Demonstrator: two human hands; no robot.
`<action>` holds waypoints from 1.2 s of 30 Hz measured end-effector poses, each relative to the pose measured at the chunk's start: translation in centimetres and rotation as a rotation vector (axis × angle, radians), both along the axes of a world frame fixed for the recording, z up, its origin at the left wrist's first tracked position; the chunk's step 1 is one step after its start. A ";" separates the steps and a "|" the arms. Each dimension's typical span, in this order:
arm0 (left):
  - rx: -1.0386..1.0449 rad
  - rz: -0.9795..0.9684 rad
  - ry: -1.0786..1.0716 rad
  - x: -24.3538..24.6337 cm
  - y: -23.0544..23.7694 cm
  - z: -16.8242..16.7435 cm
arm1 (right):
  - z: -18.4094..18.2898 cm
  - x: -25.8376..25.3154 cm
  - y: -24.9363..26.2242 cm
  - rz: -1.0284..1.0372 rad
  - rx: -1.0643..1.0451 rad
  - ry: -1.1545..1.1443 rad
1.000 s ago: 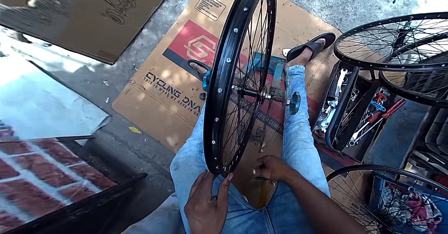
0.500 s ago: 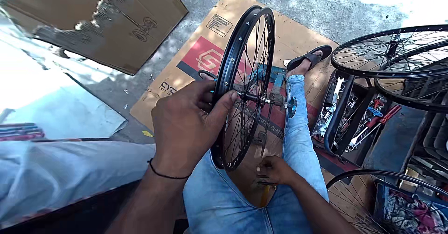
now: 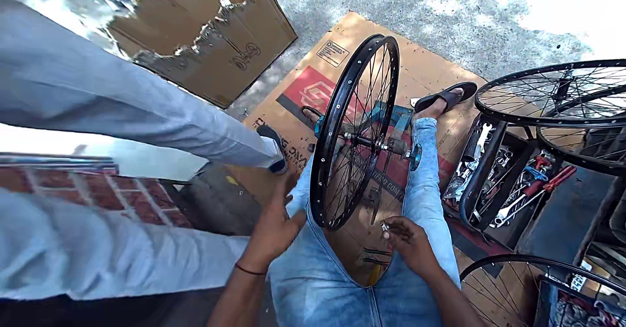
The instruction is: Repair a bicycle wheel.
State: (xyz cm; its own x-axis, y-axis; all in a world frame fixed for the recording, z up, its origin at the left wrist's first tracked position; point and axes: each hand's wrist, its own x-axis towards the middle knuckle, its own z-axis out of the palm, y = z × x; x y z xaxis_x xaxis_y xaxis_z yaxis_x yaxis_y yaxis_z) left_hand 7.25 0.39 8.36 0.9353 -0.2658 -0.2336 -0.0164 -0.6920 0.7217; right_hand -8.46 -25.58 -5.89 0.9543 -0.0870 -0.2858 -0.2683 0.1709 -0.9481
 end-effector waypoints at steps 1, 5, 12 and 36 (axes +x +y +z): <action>0.029 -0.014 0.085 -2.3 1.3 -2.1 | -0.1 0.1 -0.1 -0.008 -0.004 -0.007; 0.203 -0.054 0.163 -6.9 0.2 -6.4 | -0.1 1.4 -0.3 -0.015 -0.023 -0.060; 0.095 0.050 -0.347 -5.6 -1.1 -2.5 | 0.9 4.9 0.7 -0.017 -0.322 -0.337; -0.346 0.250 -0.476 3.4 -10.4 1.7 | 6.9 19.4 3.6 -0.373 -0.363 -0.725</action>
